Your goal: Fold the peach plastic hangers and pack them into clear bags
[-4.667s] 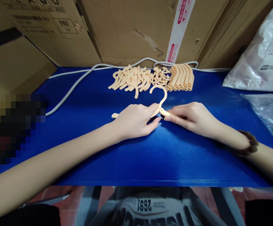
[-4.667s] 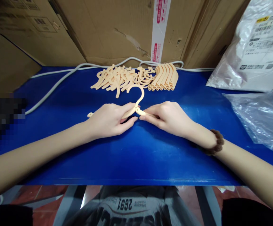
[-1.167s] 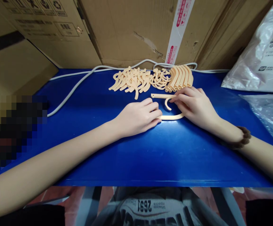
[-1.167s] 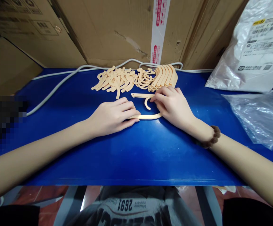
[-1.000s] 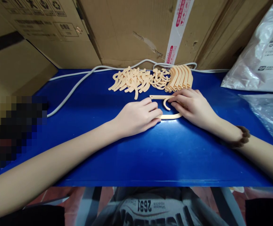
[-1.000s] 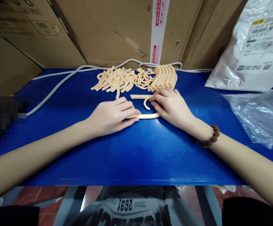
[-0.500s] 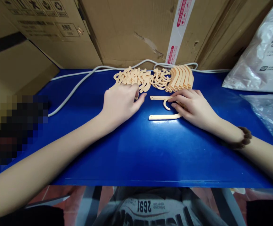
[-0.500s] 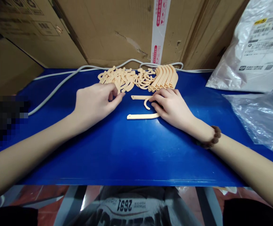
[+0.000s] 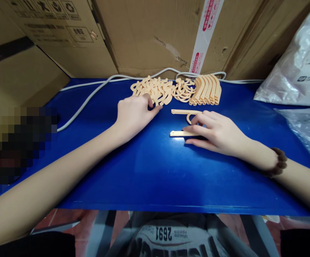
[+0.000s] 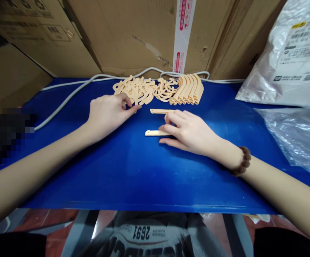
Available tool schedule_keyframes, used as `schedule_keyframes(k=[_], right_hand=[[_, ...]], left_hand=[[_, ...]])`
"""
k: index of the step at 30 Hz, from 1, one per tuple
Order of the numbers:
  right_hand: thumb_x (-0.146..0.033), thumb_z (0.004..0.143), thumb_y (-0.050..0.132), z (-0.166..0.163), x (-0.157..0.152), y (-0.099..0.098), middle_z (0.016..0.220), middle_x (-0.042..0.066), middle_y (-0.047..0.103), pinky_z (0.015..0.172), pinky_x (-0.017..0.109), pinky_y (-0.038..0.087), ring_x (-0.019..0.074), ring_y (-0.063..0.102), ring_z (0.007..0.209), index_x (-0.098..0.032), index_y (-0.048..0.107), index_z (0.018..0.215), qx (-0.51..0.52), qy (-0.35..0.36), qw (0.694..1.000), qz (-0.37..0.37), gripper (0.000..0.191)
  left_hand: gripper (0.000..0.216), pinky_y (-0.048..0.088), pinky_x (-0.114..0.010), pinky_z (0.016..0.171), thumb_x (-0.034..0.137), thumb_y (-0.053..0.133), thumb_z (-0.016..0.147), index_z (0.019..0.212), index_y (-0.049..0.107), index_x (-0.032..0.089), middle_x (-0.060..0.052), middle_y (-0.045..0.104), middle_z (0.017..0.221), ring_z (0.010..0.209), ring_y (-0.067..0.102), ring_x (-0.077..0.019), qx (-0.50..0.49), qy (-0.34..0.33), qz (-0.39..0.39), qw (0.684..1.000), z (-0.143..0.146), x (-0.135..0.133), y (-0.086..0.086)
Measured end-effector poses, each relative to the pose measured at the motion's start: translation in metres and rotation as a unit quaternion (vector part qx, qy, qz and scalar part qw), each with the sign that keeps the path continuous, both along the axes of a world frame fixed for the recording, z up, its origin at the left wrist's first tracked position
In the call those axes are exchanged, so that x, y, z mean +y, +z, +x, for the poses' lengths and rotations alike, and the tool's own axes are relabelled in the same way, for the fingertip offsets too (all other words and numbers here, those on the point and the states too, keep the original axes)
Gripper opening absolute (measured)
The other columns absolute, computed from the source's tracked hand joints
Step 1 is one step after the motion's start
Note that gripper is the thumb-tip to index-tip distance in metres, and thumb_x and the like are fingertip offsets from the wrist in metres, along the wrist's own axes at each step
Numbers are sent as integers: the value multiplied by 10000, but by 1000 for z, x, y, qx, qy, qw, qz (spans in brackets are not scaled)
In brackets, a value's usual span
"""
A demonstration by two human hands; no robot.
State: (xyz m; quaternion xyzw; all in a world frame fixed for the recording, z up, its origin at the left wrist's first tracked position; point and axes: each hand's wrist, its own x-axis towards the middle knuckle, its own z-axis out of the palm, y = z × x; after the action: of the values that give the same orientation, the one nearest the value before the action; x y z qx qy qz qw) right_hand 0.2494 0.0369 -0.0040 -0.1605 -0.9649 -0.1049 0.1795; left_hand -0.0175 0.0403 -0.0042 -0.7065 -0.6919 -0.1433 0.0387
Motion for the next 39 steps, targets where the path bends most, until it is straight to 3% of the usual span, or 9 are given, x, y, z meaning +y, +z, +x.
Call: schedule_keyframes(k=[4, 10, 17, 24, 31, 39], right_hand=[[-290, 1065, 436, -4, -2, -2, 948, 99, 664, 822, 331, 488, 206, 611, 890, -138, 674, 1004, -25, 9, 999, -24, 290], [-313, 1086, 383, -4, -3, -3, 914, 90, 688, 783, 318, 492, 198, 637, 817, -142, 614, 1021, -11, -18, 999, -31, 294], [-388, 1110, 305, -1, -7, -4, 881, 42, 755, 538, 283, 376, 150, 648, 614, -162, 603, 1101, -31, -86, 995, -50, 374], [-385, 1106, 326, 1, -3, -4, 868, 40, 770, 537, 272, 368, 144, 635, 603, -166, 624, 1180, -24, -115, 993, -28, 378], [-341, 1085, 375, 2, -3, -7, 902, 58, 787, 554, 273, 373, 149, 667, 646, -164, 657, 1121, -1, -125, 992, 15, 335], [-366, 1057, 388, 2, -4, -7, 984, 94, 799, 611, 293, 404, 186, 703, 731, -173, 671, 1230, -24, -180, 983, 23, 384]], left_hand=[[293, 472, -356, 687, 457, 608, 923, 961, 755, 206, -93, 788, 921, 924, 732, -315, 5, 8, -4, 1000, 0, -1, 0], [255, 489, -368, 697, 352, 593, 886, 975, 768, 189, -114, 793, 954, 953, 738, -332, 7, 23, -8, 1000, 0, 2, -1], [263, 446, -330, 661, 324, 534, 890, 1000, 729, 186, -87, 775, 901, 890, 733, -292, 15, -1, 2, 1000, 3, -2, -1], [275, 322, -290, 553, 273, 402, 963, 1090, 619, 163, -56, 713, 802, 732, 696, -201, 45, -147, 86, 984, 10, -10, -2], [243, 320, -261, 504, 218, 346, 986, 975, 584, 169, -27, 684, 732, 639, 667, -151, 54, -353, 155, 921, 11, -14, -11], [246, 319, -272, 489, 172, 356, 984, 943, 599, 166, -28, 694, 740, 624, 673, -148, 84, -376, 205, 900, 8, -12, -11]])
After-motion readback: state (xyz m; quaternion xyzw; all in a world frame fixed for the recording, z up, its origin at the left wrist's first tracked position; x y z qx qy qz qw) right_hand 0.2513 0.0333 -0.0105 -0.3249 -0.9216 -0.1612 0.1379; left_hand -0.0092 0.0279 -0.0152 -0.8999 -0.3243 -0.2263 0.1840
